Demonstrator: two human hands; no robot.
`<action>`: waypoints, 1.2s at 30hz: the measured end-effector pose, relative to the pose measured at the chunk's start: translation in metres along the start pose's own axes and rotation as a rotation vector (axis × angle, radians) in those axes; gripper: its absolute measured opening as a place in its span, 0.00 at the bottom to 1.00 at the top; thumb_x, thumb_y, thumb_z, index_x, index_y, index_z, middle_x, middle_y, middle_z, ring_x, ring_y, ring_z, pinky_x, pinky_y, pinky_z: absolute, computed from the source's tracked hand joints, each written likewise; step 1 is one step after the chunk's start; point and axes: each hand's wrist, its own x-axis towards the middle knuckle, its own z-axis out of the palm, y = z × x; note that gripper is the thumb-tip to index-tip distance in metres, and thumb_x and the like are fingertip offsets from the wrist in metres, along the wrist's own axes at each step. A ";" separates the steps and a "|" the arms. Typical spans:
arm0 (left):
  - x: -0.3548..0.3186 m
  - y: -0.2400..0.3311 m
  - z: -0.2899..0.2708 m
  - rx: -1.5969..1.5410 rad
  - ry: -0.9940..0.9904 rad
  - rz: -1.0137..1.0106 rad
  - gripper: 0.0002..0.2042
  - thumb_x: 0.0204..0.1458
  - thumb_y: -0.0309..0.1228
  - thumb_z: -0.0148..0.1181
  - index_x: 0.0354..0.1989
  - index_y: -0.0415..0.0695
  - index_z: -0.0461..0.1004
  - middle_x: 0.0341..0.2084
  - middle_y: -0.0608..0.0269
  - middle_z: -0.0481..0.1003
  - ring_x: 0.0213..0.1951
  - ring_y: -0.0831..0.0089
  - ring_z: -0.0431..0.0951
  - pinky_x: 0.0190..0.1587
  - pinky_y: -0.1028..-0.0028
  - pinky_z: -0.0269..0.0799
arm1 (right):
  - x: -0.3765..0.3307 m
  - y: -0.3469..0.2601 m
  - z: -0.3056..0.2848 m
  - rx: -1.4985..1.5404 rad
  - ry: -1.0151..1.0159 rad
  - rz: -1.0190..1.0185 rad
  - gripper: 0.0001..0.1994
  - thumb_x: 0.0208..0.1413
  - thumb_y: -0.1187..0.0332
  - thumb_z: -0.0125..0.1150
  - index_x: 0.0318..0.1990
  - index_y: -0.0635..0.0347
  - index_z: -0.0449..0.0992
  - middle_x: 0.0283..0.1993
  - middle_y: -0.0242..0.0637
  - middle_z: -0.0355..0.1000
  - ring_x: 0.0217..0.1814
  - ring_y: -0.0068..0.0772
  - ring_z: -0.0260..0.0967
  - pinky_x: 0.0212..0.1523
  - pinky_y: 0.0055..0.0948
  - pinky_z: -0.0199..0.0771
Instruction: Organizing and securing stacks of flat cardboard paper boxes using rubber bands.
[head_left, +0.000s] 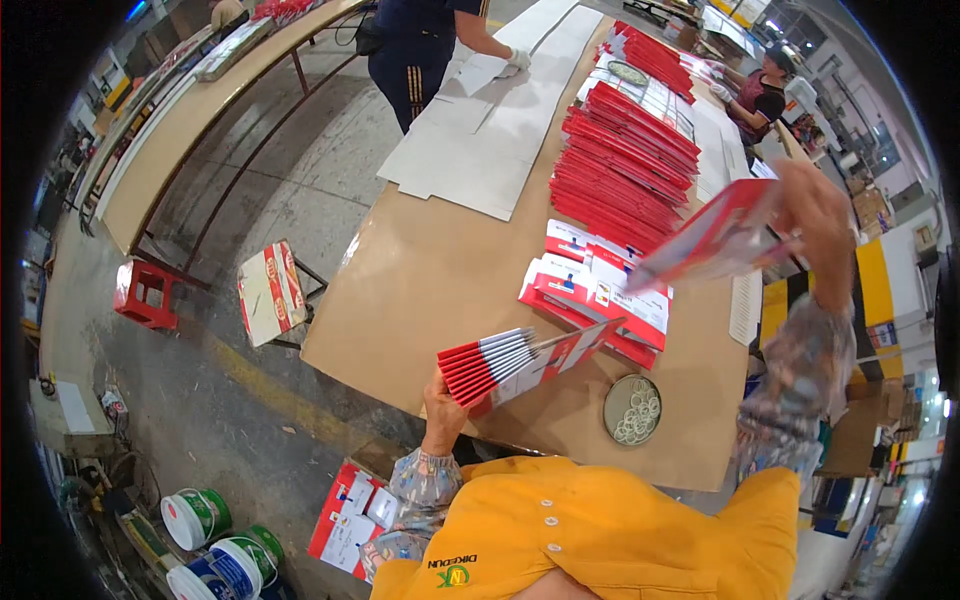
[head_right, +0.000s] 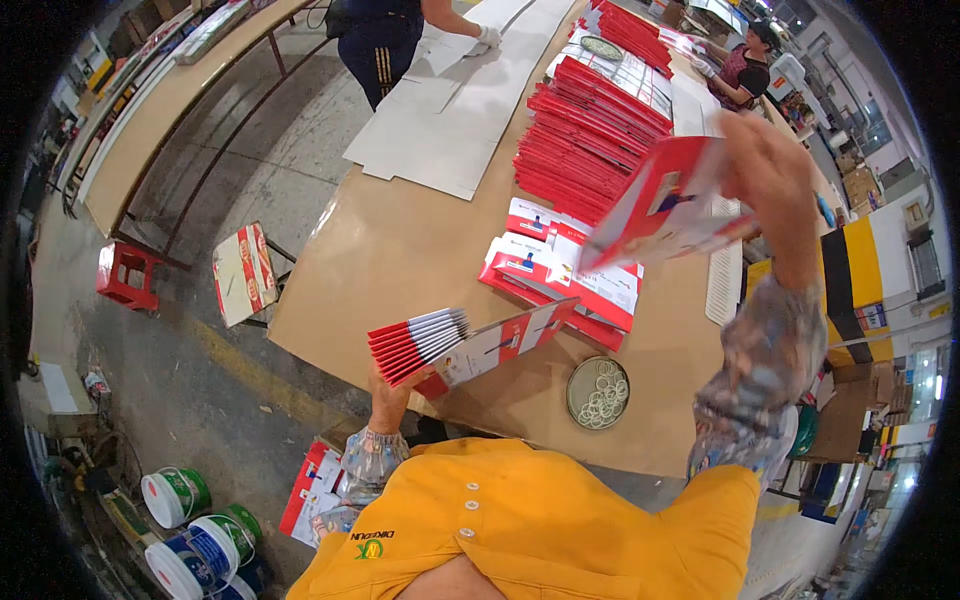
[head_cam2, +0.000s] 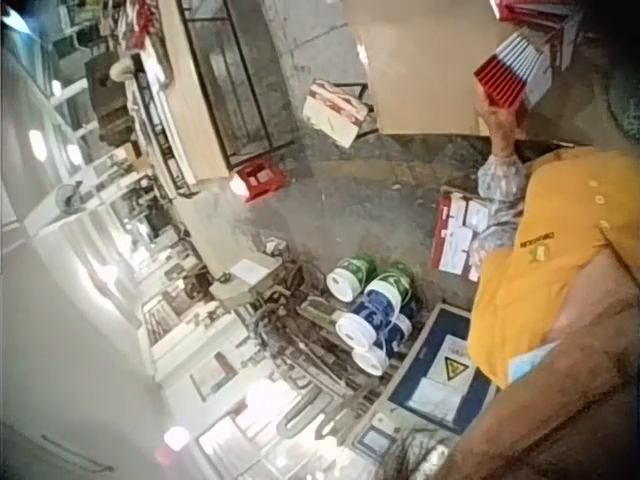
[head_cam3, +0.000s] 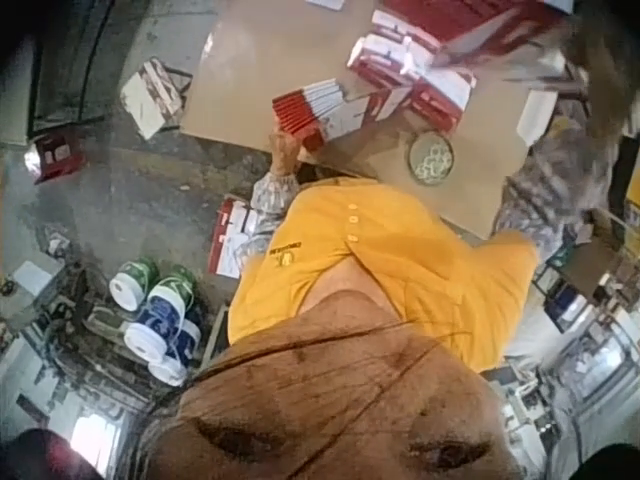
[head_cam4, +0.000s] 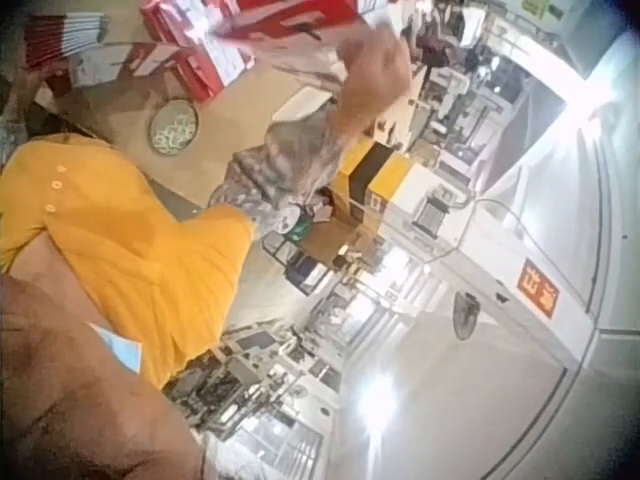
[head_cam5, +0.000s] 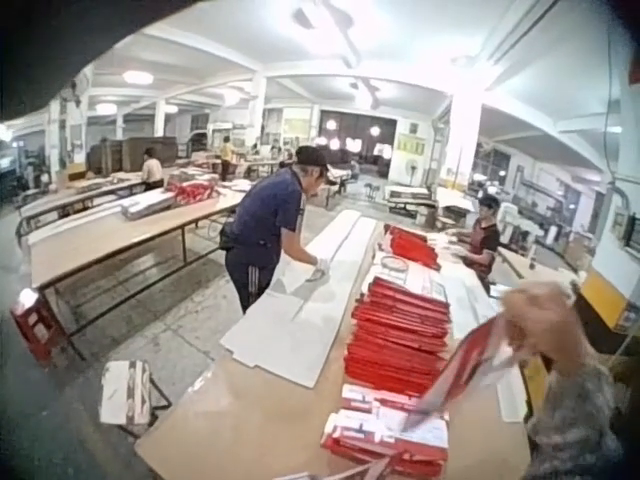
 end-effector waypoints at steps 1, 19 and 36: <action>0.001 0.000 -0.001 0.004 0.001 0.001 0.21 0.41 0.25 0.71 0.45 0.39 0.72 0.39 0.64 0.76 0.39 0.74 0.77 0.42 0.74 0.75 | 0.018 0.004 0.024 -0.056 -0.087 -0.009 0.17 0.62 0.58 0.50 0.33 0.62 0.78 0.18 0.28 0.65 0.19 0.14 0.61 0.21 0.17 0.60; 0.015 0.012 -0.005 0.060 0.030 0.019 0.24 0.41 0.24 0.71 0.49 0.38 0.71 0.38 0.64 0.78 0.40 0.77 0.77 0.45 0.76 0.73 | -0.099 0.044 0.215 0.520 -0.920 -0.151 0.33 0.42 0.65 0.72 0.56 0.64 0.65 0.51 0.41 0.69 0.59 0.39 0.64 0.60 0.34 0.62; -0.032 -0.039 -0.029 -0.001 0.028 -0.063 0.28 0.42 0.29 0.69 0.53 0.39 0.63 0.49 0.56 0.66 0.52 0.64 0.67 0.55 0.67 0.64 | -0.204 0.048 0.297 0.366 -0.318 -0.476 0.17 0.49 0.59 0.64 0.44 0.56 0.70 0.35 0.37 0.70 0.39 0.43 0.68 0.45 0.40 0.62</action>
